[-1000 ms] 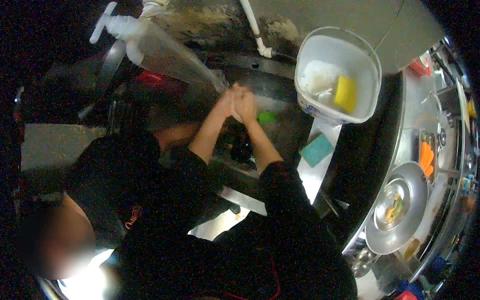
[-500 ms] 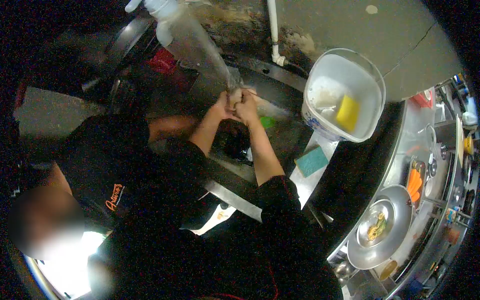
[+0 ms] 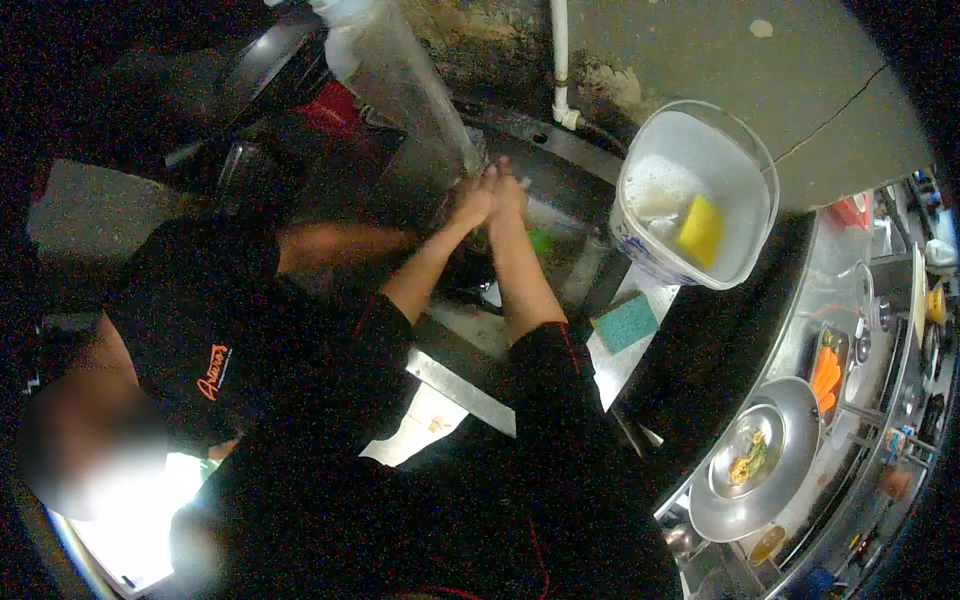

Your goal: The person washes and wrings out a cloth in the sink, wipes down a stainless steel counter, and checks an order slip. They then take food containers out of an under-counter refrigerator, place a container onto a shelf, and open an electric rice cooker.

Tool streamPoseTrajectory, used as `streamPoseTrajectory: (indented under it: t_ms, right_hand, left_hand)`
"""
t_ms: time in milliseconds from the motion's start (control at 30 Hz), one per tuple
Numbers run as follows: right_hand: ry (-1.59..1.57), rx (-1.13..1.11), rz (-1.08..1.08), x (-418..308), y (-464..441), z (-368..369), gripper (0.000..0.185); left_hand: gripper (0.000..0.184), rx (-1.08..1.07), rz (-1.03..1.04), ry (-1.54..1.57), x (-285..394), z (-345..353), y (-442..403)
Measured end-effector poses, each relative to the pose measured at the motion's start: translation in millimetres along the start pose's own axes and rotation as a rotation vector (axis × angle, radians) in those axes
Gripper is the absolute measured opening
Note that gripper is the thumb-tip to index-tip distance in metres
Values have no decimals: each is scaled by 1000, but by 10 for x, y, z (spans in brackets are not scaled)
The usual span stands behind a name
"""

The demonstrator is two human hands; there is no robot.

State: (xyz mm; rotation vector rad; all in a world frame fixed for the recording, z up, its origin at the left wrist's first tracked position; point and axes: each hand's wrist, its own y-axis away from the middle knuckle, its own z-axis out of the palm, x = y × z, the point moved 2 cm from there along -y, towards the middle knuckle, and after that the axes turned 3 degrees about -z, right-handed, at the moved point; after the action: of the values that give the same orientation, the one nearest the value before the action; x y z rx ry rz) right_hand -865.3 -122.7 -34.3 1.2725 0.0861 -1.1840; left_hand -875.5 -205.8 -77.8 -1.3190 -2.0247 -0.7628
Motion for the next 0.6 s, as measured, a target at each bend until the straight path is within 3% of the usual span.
streamPoseTrajectory:
  t_ms: [67, 200, 267, 333, 467, 567, 600]
  right_hand:
    - [299, 172, -202, -69, 23, 38, 34]
    - [605, 120, -725, -95, 4, 79, 19]
    - [780, -12, -976, -248, 197, 102, 18]
    - [872, -198, -1009, -300, 224, 112, 15]
    - [1052, -494, -1257, -321, 248, 69, 10]
    - [1203, -698, -1345, -320, 232, -8, 9]
    - [1131, -689, -1272, -331, 224, -70, 13]
  left_hand:
    - [58, 0, -94, -16, -43, 18, -175]
    - [51, -324, -266, 377, 421, -397, 236]
    - [39, -1068, -473, 888, -31, -317, -60]
    - [36, -1399, -609, 1095, -93, -298, -65]
    - [33, -1325, -665, 1003, -189, -149, -37]
    - [29, -1373, -609, 994, -327, -25, -58]
    - [28, -1388, -591, 989, -356, -6, -59]
